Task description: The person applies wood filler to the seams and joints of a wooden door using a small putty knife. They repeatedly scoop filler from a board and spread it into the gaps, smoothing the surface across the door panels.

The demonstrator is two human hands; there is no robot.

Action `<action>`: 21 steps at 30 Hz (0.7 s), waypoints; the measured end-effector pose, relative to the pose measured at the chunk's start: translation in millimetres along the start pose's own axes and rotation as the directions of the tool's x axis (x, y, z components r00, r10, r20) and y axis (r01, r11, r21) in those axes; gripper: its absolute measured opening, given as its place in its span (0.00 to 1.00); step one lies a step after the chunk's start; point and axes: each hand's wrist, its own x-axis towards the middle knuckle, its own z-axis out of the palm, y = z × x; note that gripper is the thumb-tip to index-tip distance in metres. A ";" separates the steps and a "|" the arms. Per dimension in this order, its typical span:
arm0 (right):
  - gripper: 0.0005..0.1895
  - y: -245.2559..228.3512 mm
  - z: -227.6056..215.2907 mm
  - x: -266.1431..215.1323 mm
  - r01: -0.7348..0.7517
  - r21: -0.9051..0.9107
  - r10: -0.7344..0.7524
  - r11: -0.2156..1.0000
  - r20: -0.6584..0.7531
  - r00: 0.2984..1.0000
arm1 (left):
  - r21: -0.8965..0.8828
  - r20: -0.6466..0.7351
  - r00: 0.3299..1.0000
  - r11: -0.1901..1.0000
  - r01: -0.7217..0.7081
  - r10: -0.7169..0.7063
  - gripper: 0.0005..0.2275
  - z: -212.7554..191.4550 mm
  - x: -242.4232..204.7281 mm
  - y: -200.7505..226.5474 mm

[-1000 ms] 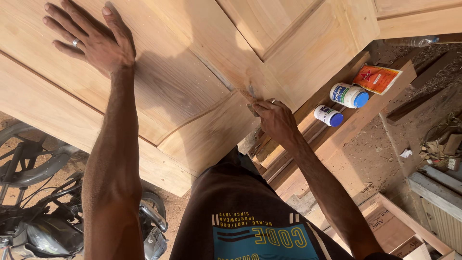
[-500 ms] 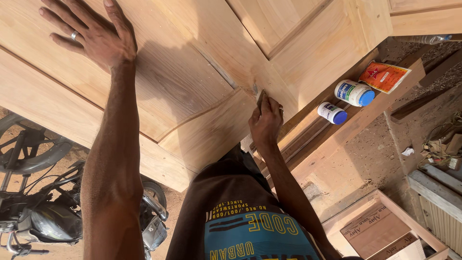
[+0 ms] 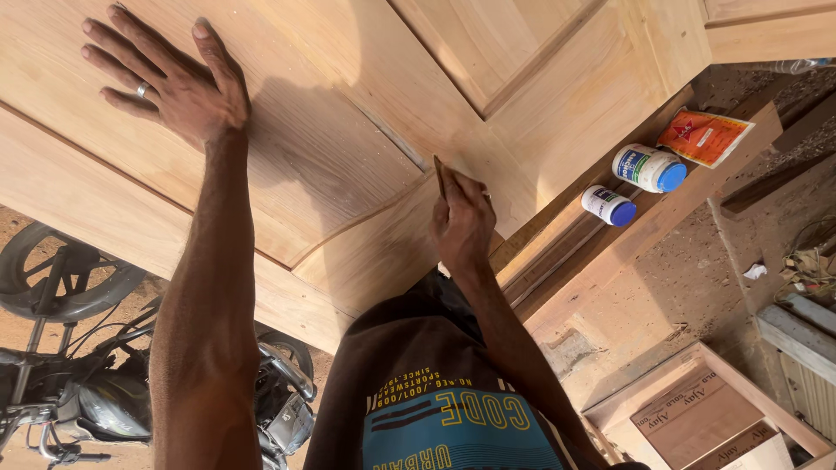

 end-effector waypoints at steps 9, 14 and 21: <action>0.20 70.9 -47.1 -4.6 0.425 -0.204 -0.315 0.882 0.416 0.853 | 0.061 0.068 0.998 0.998 0.000 -0.005 0.41 -2.8 1.4 0.1; 0.14 115.5 -86.4 -90.3 0.045 0.057 -0.064 0.997 0.400 0.914 | -0.001 0.058 0.998 1.000 -0.016 0.016 0.41 -7.5 -1.0 0.1; 0.12 152.9 -118.1 -135.0 -0.459 0.182 0.398 0.870 0.292 0.870 | -0.097 0.000 1.000 0.995 0.003 -0.003 0.42 -14.6 -5.4 10.0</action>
